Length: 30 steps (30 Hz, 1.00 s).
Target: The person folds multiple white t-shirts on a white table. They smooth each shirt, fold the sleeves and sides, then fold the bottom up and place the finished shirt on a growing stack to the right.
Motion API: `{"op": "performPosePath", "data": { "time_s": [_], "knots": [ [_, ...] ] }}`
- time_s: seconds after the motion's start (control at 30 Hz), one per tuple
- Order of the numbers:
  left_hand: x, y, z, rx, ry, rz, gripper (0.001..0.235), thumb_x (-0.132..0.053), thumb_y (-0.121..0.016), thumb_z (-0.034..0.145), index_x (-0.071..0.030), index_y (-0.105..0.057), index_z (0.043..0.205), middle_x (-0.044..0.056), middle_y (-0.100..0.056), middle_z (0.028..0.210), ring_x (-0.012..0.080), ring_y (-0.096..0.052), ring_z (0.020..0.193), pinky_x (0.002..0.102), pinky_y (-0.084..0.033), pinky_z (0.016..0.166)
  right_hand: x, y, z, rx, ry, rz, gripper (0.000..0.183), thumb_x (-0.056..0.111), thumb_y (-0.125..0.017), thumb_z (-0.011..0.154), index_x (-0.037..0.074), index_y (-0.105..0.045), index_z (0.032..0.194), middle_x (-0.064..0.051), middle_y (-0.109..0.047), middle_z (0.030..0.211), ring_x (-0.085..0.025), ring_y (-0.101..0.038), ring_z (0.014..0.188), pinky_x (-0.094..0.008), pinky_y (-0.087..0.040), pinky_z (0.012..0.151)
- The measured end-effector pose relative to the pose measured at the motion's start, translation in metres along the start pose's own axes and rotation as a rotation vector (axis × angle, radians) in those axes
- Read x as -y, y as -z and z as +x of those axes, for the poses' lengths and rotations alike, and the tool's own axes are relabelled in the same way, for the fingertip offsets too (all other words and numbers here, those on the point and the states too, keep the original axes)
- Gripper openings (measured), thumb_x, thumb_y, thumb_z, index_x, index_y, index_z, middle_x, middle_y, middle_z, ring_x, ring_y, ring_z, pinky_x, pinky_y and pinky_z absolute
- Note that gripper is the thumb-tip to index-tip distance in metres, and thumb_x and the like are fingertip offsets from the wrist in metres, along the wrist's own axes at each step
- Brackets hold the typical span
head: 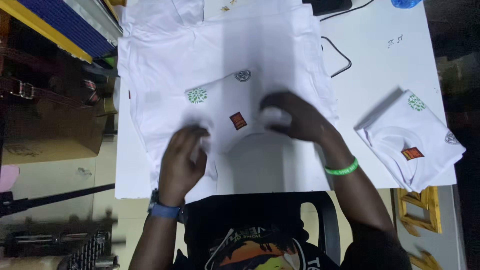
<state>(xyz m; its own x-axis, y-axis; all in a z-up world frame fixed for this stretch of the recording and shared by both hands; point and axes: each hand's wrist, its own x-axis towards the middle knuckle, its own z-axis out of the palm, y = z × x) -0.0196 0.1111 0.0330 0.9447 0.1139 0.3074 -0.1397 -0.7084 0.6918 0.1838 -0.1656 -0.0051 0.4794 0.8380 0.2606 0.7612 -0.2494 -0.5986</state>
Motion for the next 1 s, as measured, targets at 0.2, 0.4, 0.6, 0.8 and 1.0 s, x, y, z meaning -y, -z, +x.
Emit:
{"op": "performPosePath", "data": {
  "time_s": [0.2, 0.4, 0.6, 0.8, 1.0],
  "knots": [
    [0.021, -0.063, 0.048, -0.138, -0.210, 0.427, 0.056, -0.035, -0.063, 0.107, -0.004, -0.051, 0.152, 0.025, -0.054, 0.149, 0.0479, -0.049, 0.138, 0.060, -0.034, 0.116, -0.007, -0.068, 0.066, -0.050, -0.063, -0.388, 0.079, 0.056, -0.070, 0.096, 0.016, -0.045, 0.159, -0.022, -0.047, 0.158, -0.045, -0.038, 0.148, -0.061, -0.030, 0.120],
    [0.036, -0.059, 0.042, 0.136, 0.044, 0.409, 0.059, -0.050, -0.060, 0.102, -0.007, -0.063, 0.142, 0.020, -0.059, 0.147, 0.0435, -0.049, 0.141, 0.063, -0.038, 0.114, -0.028, -0.088, 0.050, -0.227, 0.051, -0.521, 0.066, 0.066, -0.066, 0.097, 0.023, -0.060, 0.147, -0.011, -0.062, 0.147, -0.034, -0.060, 0.132, -0.051, -0.049, 0.104],
    [0.095, -0.072, 0.040, -0.289, 0.315, 0.371, 0.039, -0.038, -0.089, 0.087, -0.006, -0.070, 0.100, 0.011, -0.062, 0.082, 0.0412, -0.068, 0.086, 0.054, -0.055, 0.077, -0.022, -0.052, 0.034, -0.184, -0.597, -0.336, 0.070, 0.066, -0.062, 0.098, 0.008, -0.062, 0.136, -0.019, -0.067, 0.124, -0.038, -0.065, 0.120, -0.047, -0.047, 0.107],
    [0.091, -0.062, 0.063, -0.021, 0.715, 0.198, 0.068, -0.064, -0.074, 0.090, -0.009, -0.068, 0.131, 0.018, -0.075, 0.108, 0.0409, -0.070, 0.107, 0.058, -0.056, 0.090, -0.017, -0.046, 0.062, 0.016, -0.886, -0.071, 0.069, 0.067, -0.065, 0.085, 0.016, -0.068, 0.131, -0.012, -0.075, 0.116, -0.035, -0.071, 0.115, -0.049, -0.056, 0.094],
    [0.020, -0.057, 0.077, -0.302, 0.774, -0.799, 0.031, -0.009, -0.086, 0.084, -0.006, -0.065, 0.106, 0.002, -0.069, 0.093, 0.0161, -0.068, 0.091, 0.031, -0.052, 0.089, -0.026, -0.046, 0.036, -0.112, -0.769, 0.395, 0.059, 0.053, -0.080, 0.078, 0.021, -0.068, 0.126, -0.013, -0.073, 0.123, -0.039, -0.064, 0.126, -0.052, -0.050, 0.106]
  ]
}}
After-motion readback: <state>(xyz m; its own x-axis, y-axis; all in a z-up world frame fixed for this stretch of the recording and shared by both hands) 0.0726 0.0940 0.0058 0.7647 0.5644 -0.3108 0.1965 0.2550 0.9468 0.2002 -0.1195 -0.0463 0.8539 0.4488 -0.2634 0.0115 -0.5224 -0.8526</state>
